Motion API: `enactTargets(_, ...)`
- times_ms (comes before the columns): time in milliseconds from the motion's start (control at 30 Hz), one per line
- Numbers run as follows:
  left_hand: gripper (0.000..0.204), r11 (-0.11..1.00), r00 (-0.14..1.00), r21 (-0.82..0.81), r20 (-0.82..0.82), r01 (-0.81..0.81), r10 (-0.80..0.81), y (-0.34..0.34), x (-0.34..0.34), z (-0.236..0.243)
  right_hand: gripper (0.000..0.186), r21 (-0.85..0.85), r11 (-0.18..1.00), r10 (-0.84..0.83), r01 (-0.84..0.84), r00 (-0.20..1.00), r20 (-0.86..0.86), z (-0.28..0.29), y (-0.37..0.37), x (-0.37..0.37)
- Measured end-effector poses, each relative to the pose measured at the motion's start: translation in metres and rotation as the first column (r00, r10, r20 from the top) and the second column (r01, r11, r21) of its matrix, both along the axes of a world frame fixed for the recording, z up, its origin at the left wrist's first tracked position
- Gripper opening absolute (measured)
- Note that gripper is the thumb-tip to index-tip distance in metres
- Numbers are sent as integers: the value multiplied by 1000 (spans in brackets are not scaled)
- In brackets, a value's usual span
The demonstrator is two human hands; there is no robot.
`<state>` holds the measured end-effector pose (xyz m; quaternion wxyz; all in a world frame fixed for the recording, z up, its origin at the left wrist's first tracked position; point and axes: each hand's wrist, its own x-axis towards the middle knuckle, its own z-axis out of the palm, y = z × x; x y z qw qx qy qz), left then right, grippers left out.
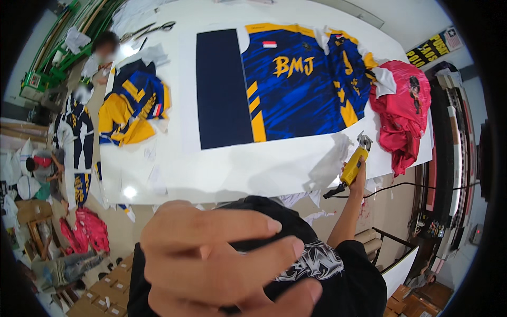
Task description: The person uses a yellow electric fabric cutter to cut a large piece of white fabric on a table. They then cut a blue and yellow sports jersey, following the contours of the design. The person handles the fabric and jersey, adjusting their positions on the table while cutting.
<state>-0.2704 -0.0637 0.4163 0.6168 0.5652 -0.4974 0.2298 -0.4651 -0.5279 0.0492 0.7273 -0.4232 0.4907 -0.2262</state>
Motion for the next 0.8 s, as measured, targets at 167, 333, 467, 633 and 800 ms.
enactTargets(167,12,965,976,227,-139,-134,168,48,-8,0,62,71,918,386,-390,920,61,3,70,-6)
enactTargets(333,12,866,902,488,-321,-104,289,72,-10,21,50,105,817,576,-567,804,-146,52,188,38)
enactTargets(467,8,940,941,322,-268,-114,206,80,3,18,59,0,669,674,-744,606,-423,53,226,55)
enactTargets(633,10,963,948,3,-176,-268,265,67,0,-9,66,-239,508,582,-828,534,-613,40,254,61)
enactTargets(800,14,966,992,-230,6,-118,123,65,9,-45,63,-351,424,433,-835,527,-731,46,294,66)
